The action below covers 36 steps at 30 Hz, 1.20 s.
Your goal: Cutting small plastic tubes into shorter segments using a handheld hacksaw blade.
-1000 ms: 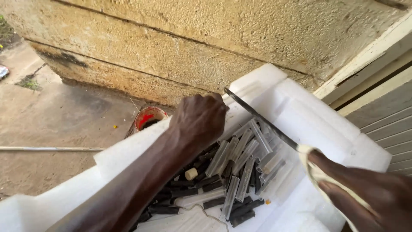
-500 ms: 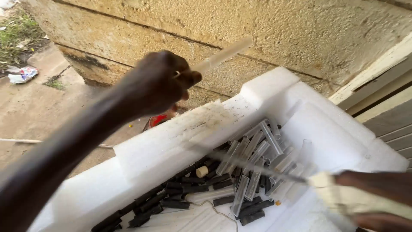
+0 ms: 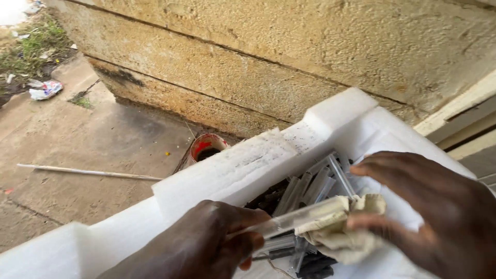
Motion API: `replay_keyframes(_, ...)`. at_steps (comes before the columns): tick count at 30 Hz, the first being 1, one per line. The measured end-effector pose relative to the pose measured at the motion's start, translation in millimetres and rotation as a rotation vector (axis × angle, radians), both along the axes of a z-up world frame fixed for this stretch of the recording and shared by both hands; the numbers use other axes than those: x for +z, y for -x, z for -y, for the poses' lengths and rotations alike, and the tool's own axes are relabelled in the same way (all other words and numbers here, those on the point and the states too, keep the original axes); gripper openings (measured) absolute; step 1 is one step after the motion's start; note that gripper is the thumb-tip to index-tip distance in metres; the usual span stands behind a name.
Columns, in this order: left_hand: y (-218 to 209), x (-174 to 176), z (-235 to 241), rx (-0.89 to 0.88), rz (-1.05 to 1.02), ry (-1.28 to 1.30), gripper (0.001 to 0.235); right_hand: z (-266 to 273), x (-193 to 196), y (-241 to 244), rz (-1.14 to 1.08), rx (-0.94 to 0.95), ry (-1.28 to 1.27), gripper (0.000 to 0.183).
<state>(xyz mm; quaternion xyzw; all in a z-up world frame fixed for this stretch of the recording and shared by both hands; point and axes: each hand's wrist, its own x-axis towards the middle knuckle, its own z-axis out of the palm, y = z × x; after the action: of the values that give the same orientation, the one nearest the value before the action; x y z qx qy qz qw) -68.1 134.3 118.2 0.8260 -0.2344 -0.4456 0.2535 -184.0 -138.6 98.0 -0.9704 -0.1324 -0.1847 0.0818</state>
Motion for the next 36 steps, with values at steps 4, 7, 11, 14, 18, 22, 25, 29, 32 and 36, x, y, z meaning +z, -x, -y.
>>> replay_keyframes(4, 7.6, -16.8, -0.5, -0.029, -0.076, 0.187, 0.020, -35.1, -11.4, -3.6, 0.123, 0.267, 0.154, 0.057)
replay_keyframes(7, 15.4, -16.1, -2.0, 0.015, -0.010, 0.137, 0.038, -49.8, -17.2, -8.3, 0.112, 0.337, 0.174, 0.031)
replay_keyframes(11, 22.2, -26.9, -7.6, 0.071, 0.048, 0.148, 0.041, -55.5, -18.9, -11.9, 0.146, 0.280, 0.212, 0.024)
replay_keyframes(14, 22.7, -27.8, -6.5, 0.132, 0.085, 0.242, 0.042, -56.5, -18.4, -13.8, 0.133, 0.261, 0.180, 0.023)
replay_keyframes(18, 23.2, -46.8, -8.7, 0.169, -0.121, 0.367, 0.038, -52.1, -29.4, -15.2, 0.195, 0.242, 0.209, 0.022)
replay_keyframes(22, 35.2, -55.0, 5.2, 0.406, -0.072, 0.486, 0.036, -66.9, -29.7, -21.5, 0.198, 0.097, 0.122, 0.020)
replay_keyframes(25, 39.9, -58.8, 25.1, 0.725, -0.201, 0.627, 0.028, -77.5, -26.4, -31.1, 0.219, 0.005, 0.005, 0.020)
replay_keyframes(29, 59.3, -81.7, 55.4, 1.241, -0.537, 0.998, 0.026, -97.8, -44.7, -23.8, -0.063, -0.224, -0.437, 0.030)
replay_keyframes(32, 57.0, -64.1, 48.8, 1.148, -0.465, 0.900, 0.028, -106.8, -45.1, -18.4, -0.499, -0.447, -1.559, 0.060)
replay_keyframes(36, 55.3, -67.8, 44.1, 1.119, -0.332, 0.996, 0.038, -99.4, -45.7, -11.8, -0.431, -0.437, -1.289, 0.060)
